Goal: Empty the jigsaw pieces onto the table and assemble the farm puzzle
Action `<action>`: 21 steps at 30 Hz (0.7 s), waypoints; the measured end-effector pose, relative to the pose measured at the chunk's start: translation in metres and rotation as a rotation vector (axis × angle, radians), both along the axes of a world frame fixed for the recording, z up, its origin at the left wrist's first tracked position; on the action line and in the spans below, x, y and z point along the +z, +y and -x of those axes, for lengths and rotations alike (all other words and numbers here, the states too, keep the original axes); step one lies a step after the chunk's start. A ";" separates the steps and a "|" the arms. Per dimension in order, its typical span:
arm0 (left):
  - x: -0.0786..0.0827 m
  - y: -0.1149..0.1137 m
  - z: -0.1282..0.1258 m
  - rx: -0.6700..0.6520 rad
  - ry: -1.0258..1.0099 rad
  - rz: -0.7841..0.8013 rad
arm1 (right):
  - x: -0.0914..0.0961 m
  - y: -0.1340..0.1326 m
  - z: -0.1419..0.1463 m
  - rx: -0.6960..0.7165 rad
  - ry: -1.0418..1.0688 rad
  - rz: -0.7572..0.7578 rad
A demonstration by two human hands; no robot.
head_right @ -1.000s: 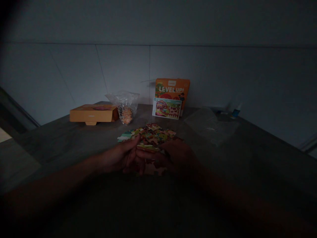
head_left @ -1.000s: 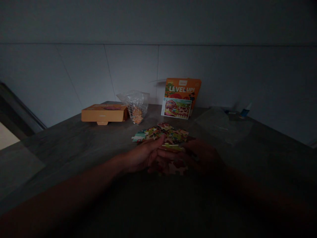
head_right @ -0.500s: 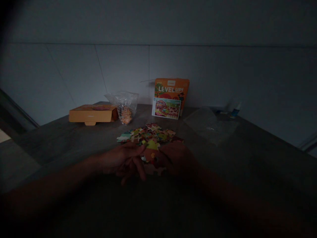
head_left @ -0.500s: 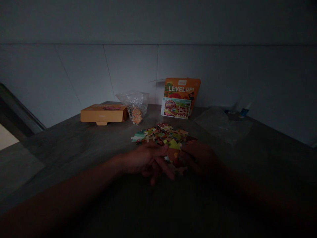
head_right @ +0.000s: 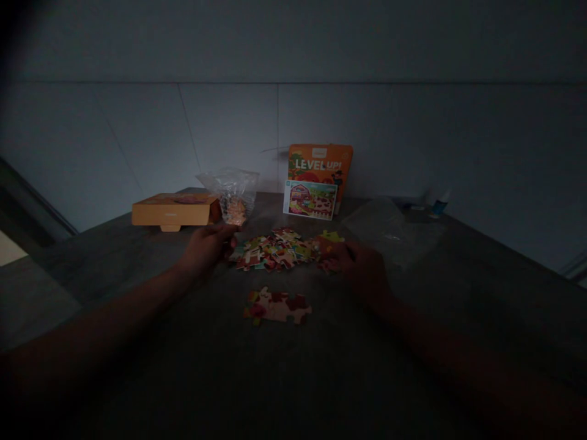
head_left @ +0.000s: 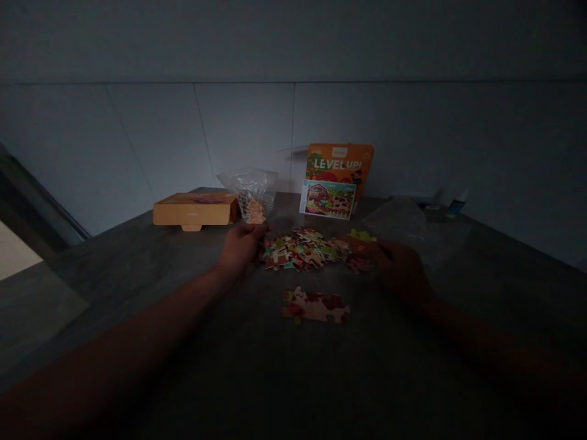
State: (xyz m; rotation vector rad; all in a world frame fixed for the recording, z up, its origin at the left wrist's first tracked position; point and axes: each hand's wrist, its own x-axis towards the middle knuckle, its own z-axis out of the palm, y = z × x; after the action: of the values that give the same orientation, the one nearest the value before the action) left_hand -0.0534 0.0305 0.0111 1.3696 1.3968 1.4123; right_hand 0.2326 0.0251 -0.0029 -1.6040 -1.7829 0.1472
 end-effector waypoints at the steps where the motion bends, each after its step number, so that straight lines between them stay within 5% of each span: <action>1: -0.001 0.003 0.003 0.042 0.060 -0.019 | 0.001 0.005 -0.004 -0.042 -0.014 0.042; 14: -0.015 0.012 0.014 0.047 0.750 0.083 | -0.002 0.020 -0.018 -0.113 -0.228 0.307; 21: -0.017 0.016 0.013 0.048 0.940 0.112 | 0.001 0.020 -0.017 -0.090 -0.292 0.363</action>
State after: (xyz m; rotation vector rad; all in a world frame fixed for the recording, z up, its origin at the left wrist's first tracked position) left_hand -0.0668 0.0464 -0.0064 2.0468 2.0364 0.6715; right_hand 0.2496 0.0453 -0.0024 -2.0473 -1.9826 0.2136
